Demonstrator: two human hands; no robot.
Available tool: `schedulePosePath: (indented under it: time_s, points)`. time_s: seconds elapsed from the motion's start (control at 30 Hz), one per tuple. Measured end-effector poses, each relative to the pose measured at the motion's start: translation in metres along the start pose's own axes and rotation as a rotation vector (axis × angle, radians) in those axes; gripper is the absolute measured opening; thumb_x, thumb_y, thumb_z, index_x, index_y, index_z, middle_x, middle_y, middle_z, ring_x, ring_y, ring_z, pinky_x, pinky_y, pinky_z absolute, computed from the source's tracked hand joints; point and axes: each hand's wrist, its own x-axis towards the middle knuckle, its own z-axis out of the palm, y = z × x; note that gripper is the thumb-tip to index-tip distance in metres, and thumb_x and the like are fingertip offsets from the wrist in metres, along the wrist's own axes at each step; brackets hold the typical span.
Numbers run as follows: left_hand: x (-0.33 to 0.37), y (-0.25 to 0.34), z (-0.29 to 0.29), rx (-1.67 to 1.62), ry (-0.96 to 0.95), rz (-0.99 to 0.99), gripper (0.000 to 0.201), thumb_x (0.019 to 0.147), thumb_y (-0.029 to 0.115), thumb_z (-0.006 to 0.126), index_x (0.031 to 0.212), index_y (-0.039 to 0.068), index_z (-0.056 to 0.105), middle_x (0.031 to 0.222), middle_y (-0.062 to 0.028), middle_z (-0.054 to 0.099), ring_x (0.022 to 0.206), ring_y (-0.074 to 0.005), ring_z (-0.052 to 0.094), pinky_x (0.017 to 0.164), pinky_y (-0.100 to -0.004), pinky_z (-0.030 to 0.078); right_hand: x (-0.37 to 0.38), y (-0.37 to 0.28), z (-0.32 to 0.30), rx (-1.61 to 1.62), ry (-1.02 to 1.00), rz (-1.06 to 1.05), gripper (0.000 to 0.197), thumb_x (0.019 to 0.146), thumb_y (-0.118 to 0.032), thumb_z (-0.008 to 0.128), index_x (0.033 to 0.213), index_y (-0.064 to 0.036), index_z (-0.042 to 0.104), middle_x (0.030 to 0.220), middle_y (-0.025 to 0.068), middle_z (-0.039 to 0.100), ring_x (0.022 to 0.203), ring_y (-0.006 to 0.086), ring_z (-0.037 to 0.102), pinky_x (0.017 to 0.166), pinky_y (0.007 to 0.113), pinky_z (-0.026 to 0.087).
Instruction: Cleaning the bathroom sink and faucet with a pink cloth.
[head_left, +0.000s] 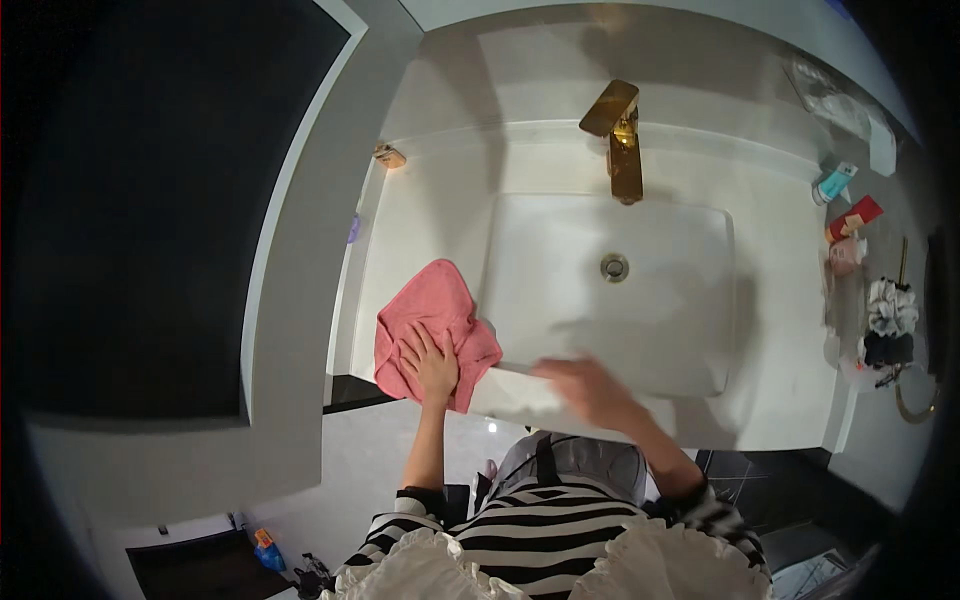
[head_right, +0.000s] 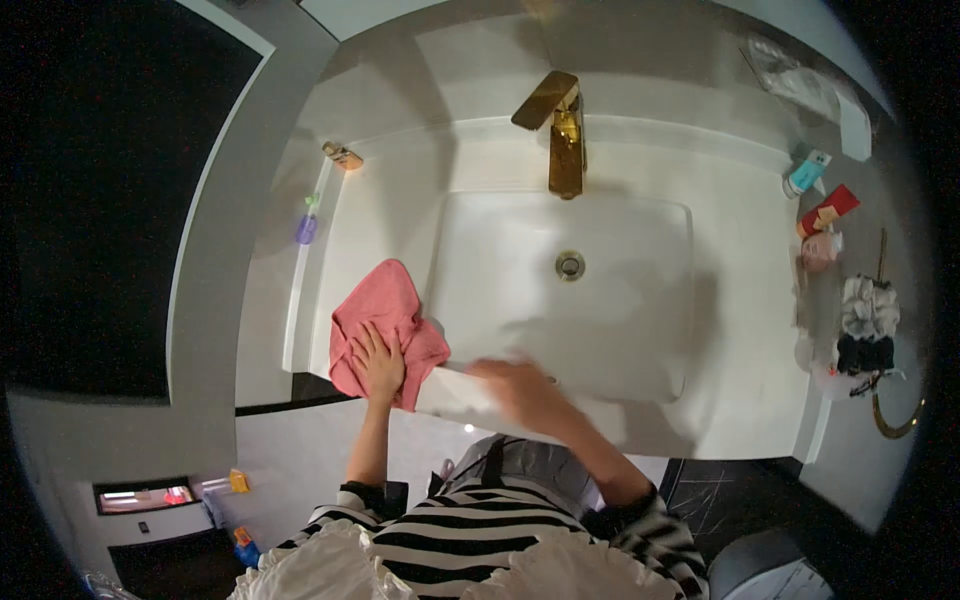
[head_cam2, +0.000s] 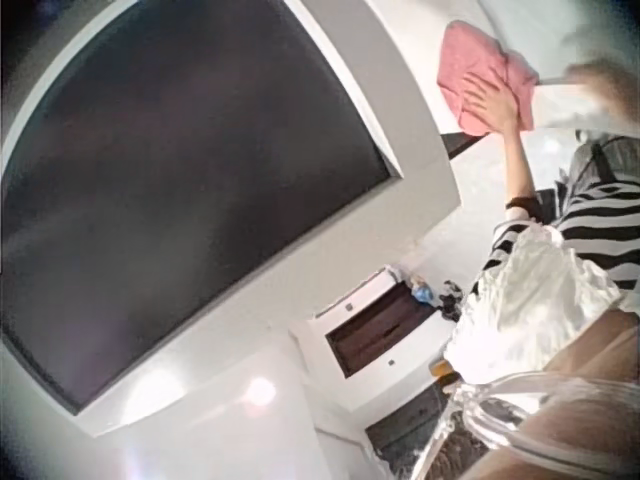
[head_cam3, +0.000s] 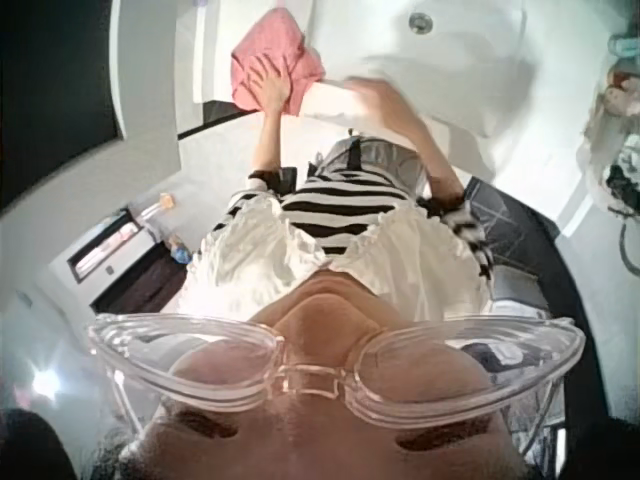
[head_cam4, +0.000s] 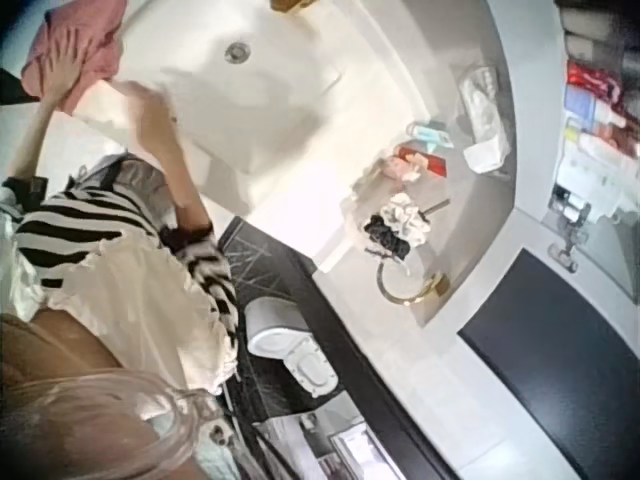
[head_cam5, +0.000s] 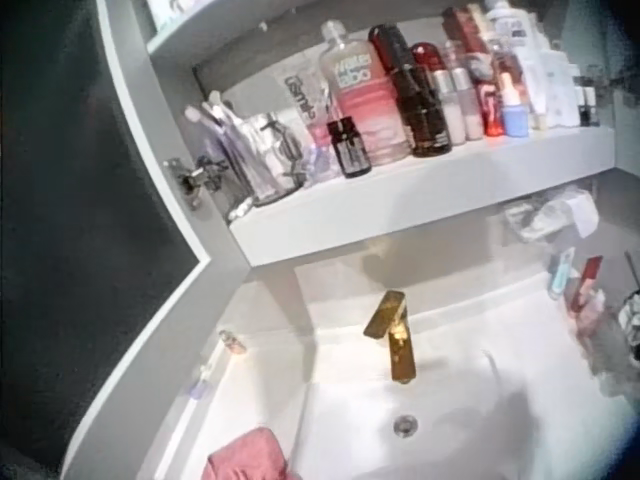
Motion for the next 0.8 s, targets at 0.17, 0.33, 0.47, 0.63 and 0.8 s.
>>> schedulePosePath:
  time_s: [0.17, 0.33, 0.47, 0.63, 0.8]
  points:
    - [0.085, 0.018, -0.005, 0.065, 0.083, 0.081, 0.067, 0.084, 0.050, 0.032, 0.135, 0.010, 0.014, 0.140, -0.0079, 0.014, 0.128, -0.0328, 0.009, 0.103, -0.0444, 0.008, -0.166, 0.042, -0.062, 0.052, 1.338, 0.711, 0.030, 0.087, -0.013, 0.040, 0.113, -0.0004, 0.046, 0.108, 0.0139, 0.051, 0.103, 0.0209, 0.047, 0.087, 0.033, 0.037]
    - [0.200, 0.075, 0.006, 0.088, 0.155, 0.162, 0.066, 0.083, 0.050, 0.033, 0.135, 0.014, 0.015, 0.140, -0.0055, 0.016, 0.129, -0.0291, 0.011, 0.104, -0.0406, 0.009, -0.257, 0.089, 0.003, -0.528, 1.428, 0.855, 0.048, 0.088, -0.023, 0.041, 0.127, 0.0012, 0.029, 0.133, 0.0194, 0.028, 0.123, 0.0295, 0.028, 0.099, 0.041, 0.022]
    - [0.250, 0.091, 0.008, 0.079, 0.145, 0.147, 0.065, 0.082, 0.050, 0.034, 0.135, 0.015, 0.016, 0.140, -0.0059, 0.016, 0.129, -0.0274, 0.011, 0.104, -0.0390, 0.010, -0.252, 0.103, 0.008, -0.845, 1.272, 1.360, 0.050, 0.089, -0.037, 0.032, 0.131, -0.0095, 0.029, 0.137, 0.0099, 0.025, 0.127, 0.0273, 0.019, 0.100, 0.048, 0.010]
    - [0.284, 0.092, 0.011, 0.132, 0.154, 0.194, 0.065, 0.083, 0.049, 0.033, 0.134, 0.012, 0.019, 0.140, -0.0074, 0.016, 0.129, -0.0275, 0.011, 0.104, -0.0388, 0.010, -0.235, 0.104, 0.004, -0.914, 1.299, 1.436, 0.049, 0.090, -0.038, 0.028, 0.132, -0.0143, 0.028, 0.137, 0.0062, 0.025, 0.128, 0.0250, 0.018, 0.099, 0.051, 0.006]
    - [0.256, 0.122, 0.020, 0.058, 0.226, 0.564, 0.066, 0.082, 0.048, 0.036, 0.128, 0.002, 0.031, 0.135, -0.0160, 0.025, 0.126, -0.0317, 0.019, 0.102, -0.0423, 0.014, -0.230, 0.101, -0.002, -0.931, 1.313, 1.394, 0.049, 0.090, -0.040, 0.027, 0.132, -0.0140, 0.028, 0.137, 0.0067, 0.025, 0.129, 0.0247, 0.016, 0.099, 0.052, 0.005]
